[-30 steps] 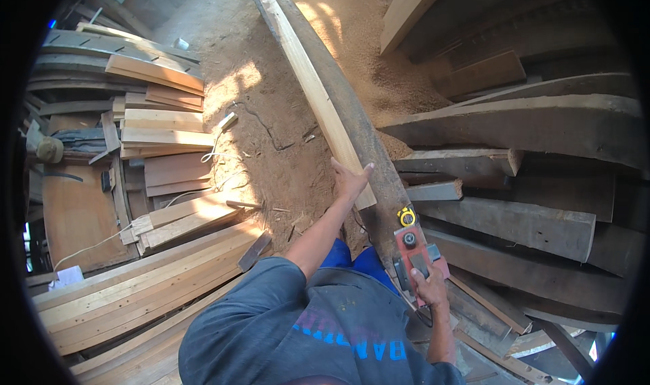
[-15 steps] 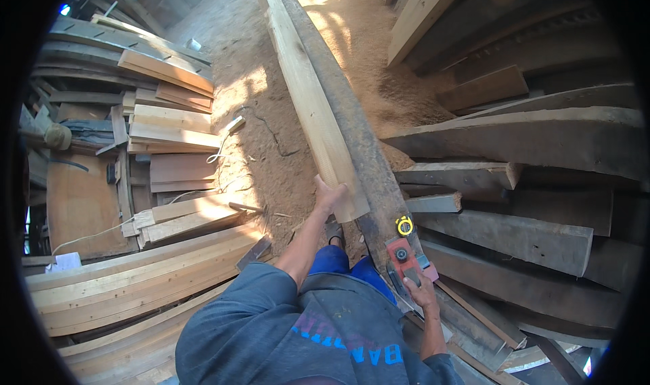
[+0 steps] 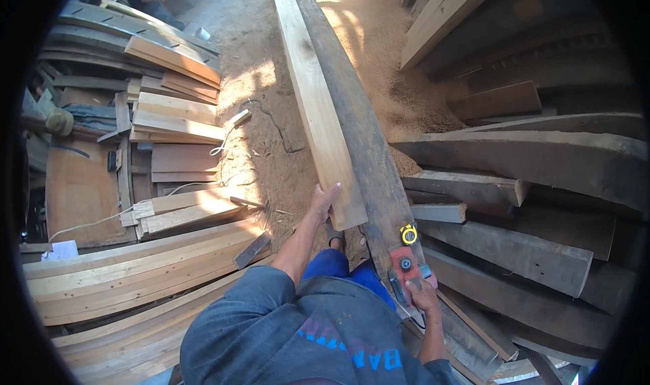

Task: The person uses a try square to check for levelness and squareness, measures dimensions with a tape measure, and smooths the surface of a long wooden beam with an electric hand planer.

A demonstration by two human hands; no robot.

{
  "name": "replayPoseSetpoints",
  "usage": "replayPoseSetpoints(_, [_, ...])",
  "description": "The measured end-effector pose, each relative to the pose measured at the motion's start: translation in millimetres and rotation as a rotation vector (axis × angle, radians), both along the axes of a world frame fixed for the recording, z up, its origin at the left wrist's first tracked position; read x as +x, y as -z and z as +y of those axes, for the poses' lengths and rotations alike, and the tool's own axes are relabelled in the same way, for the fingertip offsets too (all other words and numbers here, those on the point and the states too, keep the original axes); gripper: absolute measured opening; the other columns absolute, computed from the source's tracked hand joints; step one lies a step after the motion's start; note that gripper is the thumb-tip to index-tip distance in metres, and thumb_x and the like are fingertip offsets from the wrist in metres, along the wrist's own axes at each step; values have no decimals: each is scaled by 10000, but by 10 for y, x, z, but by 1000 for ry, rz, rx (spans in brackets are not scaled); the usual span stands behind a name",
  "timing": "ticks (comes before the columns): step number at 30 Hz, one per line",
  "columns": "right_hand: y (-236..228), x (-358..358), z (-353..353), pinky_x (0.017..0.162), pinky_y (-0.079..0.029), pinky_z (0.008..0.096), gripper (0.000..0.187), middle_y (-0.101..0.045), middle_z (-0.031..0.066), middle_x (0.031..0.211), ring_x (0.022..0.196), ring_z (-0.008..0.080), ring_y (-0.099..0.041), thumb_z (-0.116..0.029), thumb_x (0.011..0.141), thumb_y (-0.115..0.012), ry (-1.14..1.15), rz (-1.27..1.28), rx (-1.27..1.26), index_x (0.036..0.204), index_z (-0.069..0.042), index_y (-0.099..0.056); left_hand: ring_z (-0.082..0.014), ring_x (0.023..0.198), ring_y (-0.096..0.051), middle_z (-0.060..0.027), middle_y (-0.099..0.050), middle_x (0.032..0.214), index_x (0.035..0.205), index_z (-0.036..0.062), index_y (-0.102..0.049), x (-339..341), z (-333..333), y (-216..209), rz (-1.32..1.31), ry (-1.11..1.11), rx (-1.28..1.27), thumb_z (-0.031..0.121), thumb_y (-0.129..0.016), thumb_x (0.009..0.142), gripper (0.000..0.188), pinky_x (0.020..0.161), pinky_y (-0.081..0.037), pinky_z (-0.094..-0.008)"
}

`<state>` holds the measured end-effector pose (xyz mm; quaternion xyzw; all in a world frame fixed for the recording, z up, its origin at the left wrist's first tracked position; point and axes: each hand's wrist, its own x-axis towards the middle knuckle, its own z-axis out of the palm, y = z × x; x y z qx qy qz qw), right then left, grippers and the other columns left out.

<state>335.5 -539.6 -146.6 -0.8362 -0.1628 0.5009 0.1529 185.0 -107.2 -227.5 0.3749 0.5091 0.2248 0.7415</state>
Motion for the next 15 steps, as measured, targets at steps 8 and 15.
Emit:
replayPoseSetpoints(8, [-402,180,1462,996,-481,456,545,-603,233,1273,1129,394,-616,-303,918,-676,-26,-358,400,1376,-42,-539,-238,1014,-672,-161,-647,1175,1311,-18,-466,-99,-33,-546,-31,46,-31,255,-789,841,633,863,-579,-409])
replayPoseSetpoints(15, [-860,-312,2613,1112,-385,379,712,-549,209,1409,1304,277,-525,-284,942,-638,128,224,717,1525,21,-366,-193,1085,-632,-110,-639,1236,1377,-24,-503,-307,-223,-1379,-346,291,16,361,-715,898,650,962,-513,-358])
